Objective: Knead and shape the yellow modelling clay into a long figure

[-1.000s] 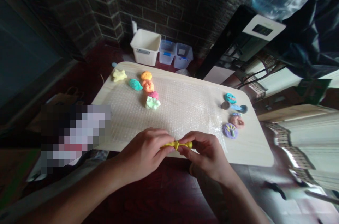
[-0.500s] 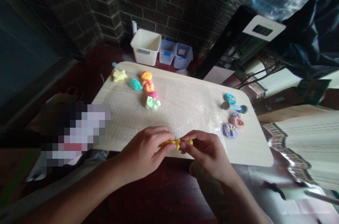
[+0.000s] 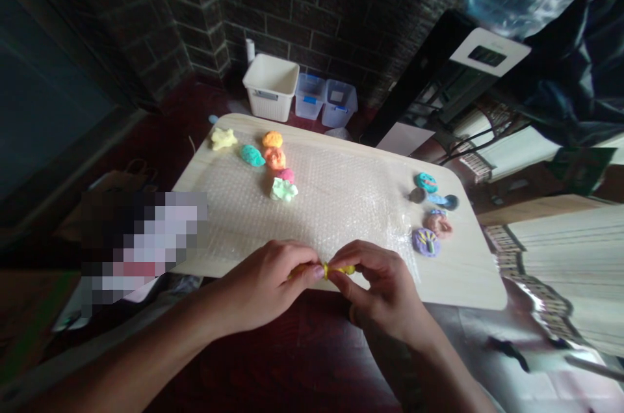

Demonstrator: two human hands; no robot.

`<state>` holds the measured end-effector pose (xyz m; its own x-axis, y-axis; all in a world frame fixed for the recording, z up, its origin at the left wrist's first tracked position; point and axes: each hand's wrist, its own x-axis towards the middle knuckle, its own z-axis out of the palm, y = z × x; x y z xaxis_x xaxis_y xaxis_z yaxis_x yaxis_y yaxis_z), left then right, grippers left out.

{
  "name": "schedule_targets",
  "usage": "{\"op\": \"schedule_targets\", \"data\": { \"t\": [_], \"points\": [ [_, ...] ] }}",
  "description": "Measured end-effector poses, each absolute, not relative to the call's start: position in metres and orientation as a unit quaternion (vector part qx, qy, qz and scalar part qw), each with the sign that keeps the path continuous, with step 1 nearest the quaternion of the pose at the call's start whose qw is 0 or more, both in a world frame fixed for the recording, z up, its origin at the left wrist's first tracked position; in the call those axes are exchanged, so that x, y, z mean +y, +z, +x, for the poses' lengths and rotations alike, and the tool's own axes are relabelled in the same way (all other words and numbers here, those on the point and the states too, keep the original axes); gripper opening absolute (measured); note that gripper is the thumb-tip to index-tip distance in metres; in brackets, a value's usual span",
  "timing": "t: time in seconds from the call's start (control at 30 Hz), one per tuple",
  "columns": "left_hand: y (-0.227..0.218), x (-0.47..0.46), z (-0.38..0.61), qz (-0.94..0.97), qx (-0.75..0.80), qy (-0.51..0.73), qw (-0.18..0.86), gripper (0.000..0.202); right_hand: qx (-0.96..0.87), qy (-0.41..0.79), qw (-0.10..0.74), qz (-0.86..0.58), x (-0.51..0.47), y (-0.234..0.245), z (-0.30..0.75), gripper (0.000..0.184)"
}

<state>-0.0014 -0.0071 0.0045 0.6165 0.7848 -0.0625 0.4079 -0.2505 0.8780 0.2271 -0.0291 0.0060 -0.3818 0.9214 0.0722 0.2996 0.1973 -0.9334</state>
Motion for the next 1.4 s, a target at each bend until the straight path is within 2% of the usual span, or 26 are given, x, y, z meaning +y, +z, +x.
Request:
{"op": "schedule_targets", "data": {
  "t": [0.23,0.53,0.8,1.07,1.4],
  "points": [
    [0.002,-0.009,0.001,0.774,0.387,0.23,0.445,0.024,-0.645,0.496,0.326,-0.48,-0.031,0.002,0.228,0.01],
    [0.001,-0.007,0.001,0.754,0.392,0.254,0.461,0.023,-0.611,0.513,0.376,-0.471,-0.029,0.001,0.226,0.01],
    [-0.001,-0.011,0.003,0.801,0.383,0.274,0.37,0.022,-0.586,0.533,0.384,-0.474,-0.033,-0.001,0.224,0.01],
    [-0.001,-0.008,0.002,0.676,0.418,0.342,0.5,0.008,-0.594,0.513,0.411,-0.464,-0.031,-0.007,0.227,0.01],
    [0.002,-0.01,0.002,0.687,0.409,0.347,0.49,0.008,-0.579,0.527,0.412,-0.466,-0.034,-0.008,0.223,0.006]
  ]
}}
